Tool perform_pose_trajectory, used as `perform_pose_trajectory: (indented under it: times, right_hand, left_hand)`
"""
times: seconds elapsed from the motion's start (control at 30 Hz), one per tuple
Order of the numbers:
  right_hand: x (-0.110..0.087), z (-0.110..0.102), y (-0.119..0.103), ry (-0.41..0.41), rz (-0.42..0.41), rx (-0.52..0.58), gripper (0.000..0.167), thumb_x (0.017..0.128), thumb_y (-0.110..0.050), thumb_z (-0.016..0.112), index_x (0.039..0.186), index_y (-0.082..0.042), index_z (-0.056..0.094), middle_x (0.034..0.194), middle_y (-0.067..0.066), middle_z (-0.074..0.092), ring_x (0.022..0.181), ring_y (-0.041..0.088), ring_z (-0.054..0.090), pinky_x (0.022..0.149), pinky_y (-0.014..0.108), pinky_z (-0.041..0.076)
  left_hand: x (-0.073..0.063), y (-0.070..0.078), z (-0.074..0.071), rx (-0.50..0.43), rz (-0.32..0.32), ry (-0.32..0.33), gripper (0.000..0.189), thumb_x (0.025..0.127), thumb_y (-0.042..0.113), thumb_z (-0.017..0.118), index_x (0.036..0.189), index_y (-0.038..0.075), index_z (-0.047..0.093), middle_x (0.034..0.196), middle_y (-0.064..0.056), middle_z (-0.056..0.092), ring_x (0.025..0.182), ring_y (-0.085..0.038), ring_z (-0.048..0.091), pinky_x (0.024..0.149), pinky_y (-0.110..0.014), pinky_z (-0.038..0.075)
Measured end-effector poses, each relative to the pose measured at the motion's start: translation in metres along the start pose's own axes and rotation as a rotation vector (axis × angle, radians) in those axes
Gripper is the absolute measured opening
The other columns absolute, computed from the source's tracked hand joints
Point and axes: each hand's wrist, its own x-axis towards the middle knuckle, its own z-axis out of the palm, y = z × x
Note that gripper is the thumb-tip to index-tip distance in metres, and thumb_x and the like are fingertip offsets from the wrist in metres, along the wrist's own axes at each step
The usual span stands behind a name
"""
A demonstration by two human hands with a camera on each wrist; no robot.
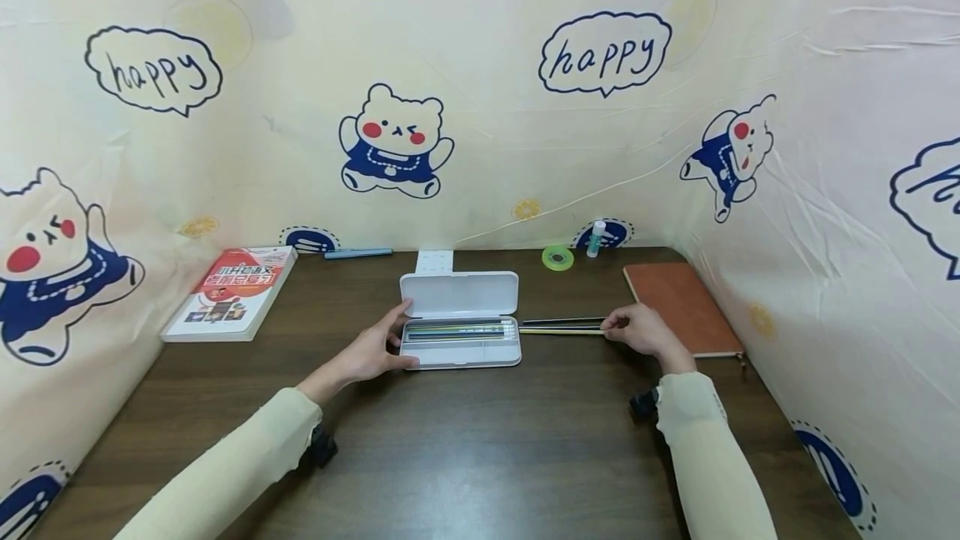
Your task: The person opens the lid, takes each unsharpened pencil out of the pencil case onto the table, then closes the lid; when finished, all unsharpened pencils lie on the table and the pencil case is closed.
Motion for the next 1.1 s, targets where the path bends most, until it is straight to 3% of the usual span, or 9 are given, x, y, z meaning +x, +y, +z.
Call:
perform_pose_trajectory:
  times: [0.37, 0.57, 0.8, 1.1]
  right_hand:
    - [0.004, 0.001, -0.002, -0.004, 0.047, 0.029, 0.010, 0.093, -0.015, 0.069, 0.098, -0.015, 0.078, 0.101, 0.008, 0.075, 0.093, 0.024, 0.060, 0.089, 0.047, 0.046]
    - [0.003, 0.001, -0.014, -0.002, 0.033, 0.069, 0.016, 0.095, -0.022, 0.068, 0.106, -0.015, 0.076, 0.105, 0.006, 0.074, 0.094, 0.023, 0.060, 0.086, 0.042, 0.048]
    - [0.006, 0.002, -0.040, -0.020, -0.055, 0.160, 0.023, 0.096, -0.026, 0.068, 0.112, -0.010, 0.073, 0.102, 0.005, 0.072, 0.091, 0.020, 0.059, 0.081, 0.035, 0.048]
    - [0.019, 0.020, -0.073, -0.035, -0.131, 0.188, 0.021, 0.094, -0.024, 0.070, 0.109, -0.011, 0.074, 0.096, 0.001, 0.072, 0.087, 0.018, 0.059, 0.079, 0.034, 0.048]
  left_hand:
    - [0.000, 0.001, 0.001, 0.003, 0.009, 0.004, 0.105, 0.083, 0.026, 0.083, 0.161, 0.021, 0.014, 0.152, -0.014, 0.047, 0.104, -0.023, 0.054, 0.088, -0.036, 0.045]
    - [0.001, 0.000, 0.001, 0.004, 0.005, 0.004, 0.105, 0.082, 0.027, 0.083, 0.161, 0.021, 0.014, 0.152, -0.014, 0.047, 0.104, -0.023, 0.054, 0.089, -0.036, 0.045]
    - [0.001, -0.001, 0.000, 0.003, -0.004, -0.001, 0.105, 0.083, 0.027, 0.083, 0.162, 0.021, 0.013, 0.153, -0.014, 0.046, 0.106, -0.023, 0.054, 0.092, -0.038, 0.045]
    - [0.001, 0.000, 0.001, 0.018, 0.023, 0.014, 0.105, 0.082, 0.026, 0.084, 0.161, 0.019, 0.016, 0.152, -0.014, 0.048, 0.104, -0.022, 0.059, 0.091, -0.038, 0.048]
